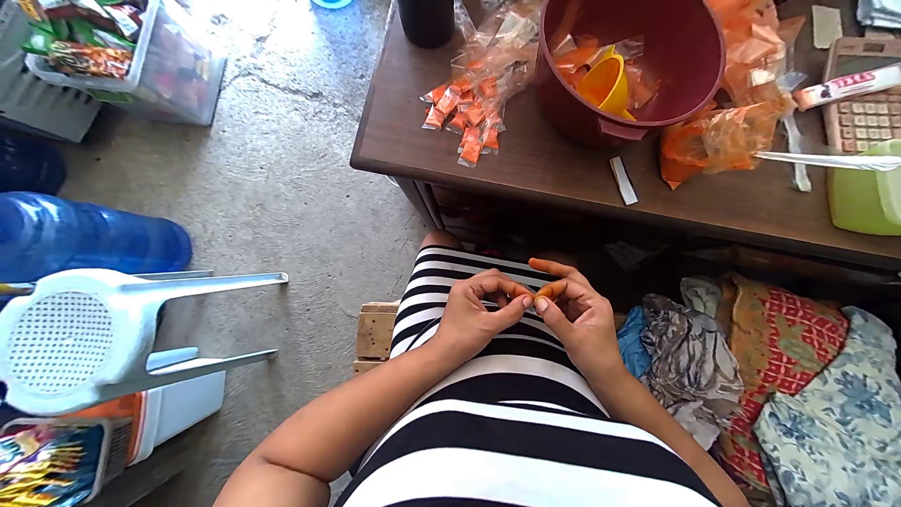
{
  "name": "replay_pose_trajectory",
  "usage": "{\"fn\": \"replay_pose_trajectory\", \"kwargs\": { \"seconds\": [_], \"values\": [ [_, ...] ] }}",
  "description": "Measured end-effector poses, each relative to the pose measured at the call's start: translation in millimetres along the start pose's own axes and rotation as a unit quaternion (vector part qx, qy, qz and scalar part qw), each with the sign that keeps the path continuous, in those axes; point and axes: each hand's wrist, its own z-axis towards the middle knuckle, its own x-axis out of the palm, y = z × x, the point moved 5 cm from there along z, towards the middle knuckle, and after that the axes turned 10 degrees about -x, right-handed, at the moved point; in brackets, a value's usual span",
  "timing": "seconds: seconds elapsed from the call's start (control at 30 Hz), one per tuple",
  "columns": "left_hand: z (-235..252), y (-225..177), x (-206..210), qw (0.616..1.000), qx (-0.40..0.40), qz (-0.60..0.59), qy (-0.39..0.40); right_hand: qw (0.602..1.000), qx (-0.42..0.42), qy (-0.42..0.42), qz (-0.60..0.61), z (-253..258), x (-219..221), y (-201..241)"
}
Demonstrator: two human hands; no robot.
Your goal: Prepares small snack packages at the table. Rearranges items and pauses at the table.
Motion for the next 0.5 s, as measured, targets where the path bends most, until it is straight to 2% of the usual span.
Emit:
{"fn": "replay_pose_trajectory", "kwargs": {
  "seconds": [0.5],
  "values": [
    [-1.0,1.7,0.3,1.000,-0.022,-0.013,0.010,1.000,0.005,0.003,0.013,-0.8,1.5,-1.5]
  ]
}}
